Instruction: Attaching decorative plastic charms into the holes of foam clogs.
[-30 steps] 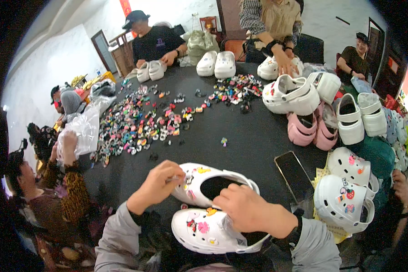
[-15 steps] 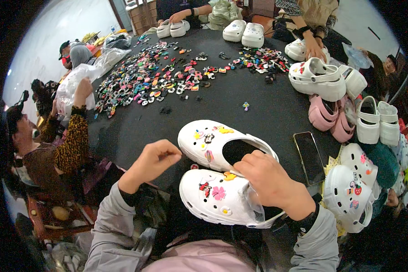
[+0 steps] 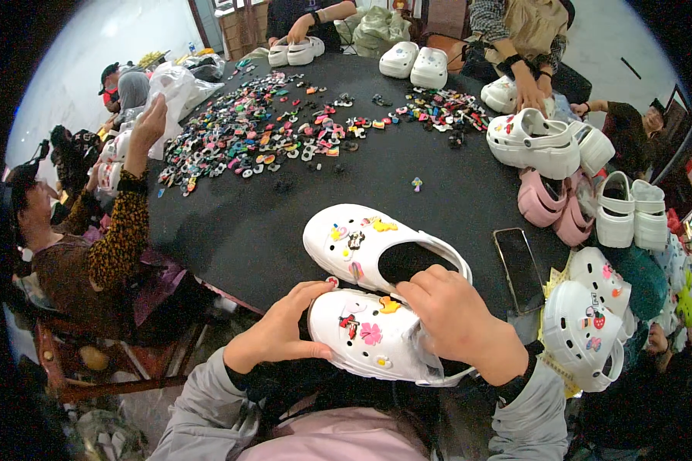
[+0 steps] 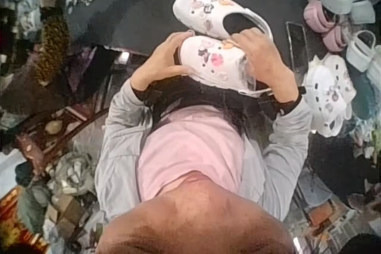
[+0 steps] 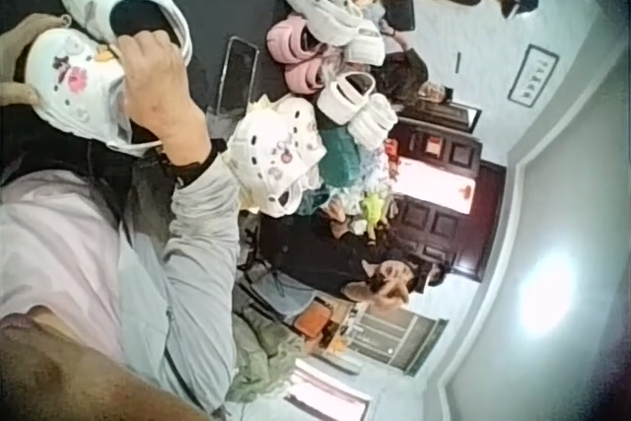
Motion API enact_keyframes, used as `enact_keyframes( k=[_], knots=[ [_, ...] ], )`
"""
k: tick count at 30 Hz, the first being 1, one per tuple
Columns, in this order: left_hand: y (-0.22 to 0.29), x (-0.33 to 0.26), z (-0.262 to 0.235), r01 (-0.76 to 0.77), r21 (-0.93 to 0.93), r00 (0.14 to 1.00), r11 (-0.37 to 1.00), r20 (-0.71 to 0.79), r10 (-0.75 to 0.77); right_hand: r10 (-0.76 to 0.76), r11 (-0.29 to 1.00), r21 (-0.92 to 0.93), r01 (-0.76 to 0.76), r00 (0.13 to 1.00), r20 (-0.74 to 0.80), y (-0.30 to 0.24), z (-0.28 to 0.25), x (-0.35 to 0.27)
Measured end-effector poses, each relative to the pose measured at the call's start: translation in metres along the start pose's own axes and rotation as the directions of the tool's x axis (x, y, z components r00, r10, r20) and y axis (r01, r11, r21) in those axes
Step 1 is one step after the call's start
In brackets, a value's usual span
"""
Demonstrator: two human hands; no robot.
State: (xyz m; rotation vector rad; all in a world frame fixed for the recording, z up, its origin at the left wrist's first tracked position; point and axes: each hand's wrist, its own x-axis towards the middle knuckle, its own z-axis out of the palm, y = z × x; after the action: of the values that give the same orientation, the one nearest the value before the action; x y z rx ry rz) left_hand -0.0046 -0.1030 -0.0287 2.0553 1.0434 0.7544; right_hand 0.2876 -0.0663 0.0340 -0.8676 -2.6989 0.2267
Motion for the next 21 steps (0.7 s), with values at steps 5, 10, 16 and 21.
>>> enact_keyframes(
  k=[5, 10, 16, 21],
  knots=[
    [-0.001, 0.003, 0.001, -0.016, -0.052, 0.999, 0.999, -0.048, 0.013, 0.038, 0.999, -0.022, -0.037, 0.997, 0.072, -0.001, -0.014, 0.001],
    [-0.006, 0.023, -0.011, -0.115, -0.153, 0.987, 0.982, -0.126, 0.096, 0.06, 0.996, -0.066, -0.054, 0.992, 0.109, 0.003, -0.021, 0.001],
    [-0.027, 0.042, -0.037, -0.007, -0.026, 0.941, 1.0, -0.339, -0.003, 0.097, 0.995, 0.035, -0.098, 0.995, 0.034, 0.005, -0.008, 0.003],
    [-0.076, 0.066, -0.087, 0.239, 0.257, 0.924, 0.937, -0.358, -0.137, 0.12, 0.991, 0.049, -0.122, 0.992, 0.032, 0.012, -0.002, 0.003]
  ],
)
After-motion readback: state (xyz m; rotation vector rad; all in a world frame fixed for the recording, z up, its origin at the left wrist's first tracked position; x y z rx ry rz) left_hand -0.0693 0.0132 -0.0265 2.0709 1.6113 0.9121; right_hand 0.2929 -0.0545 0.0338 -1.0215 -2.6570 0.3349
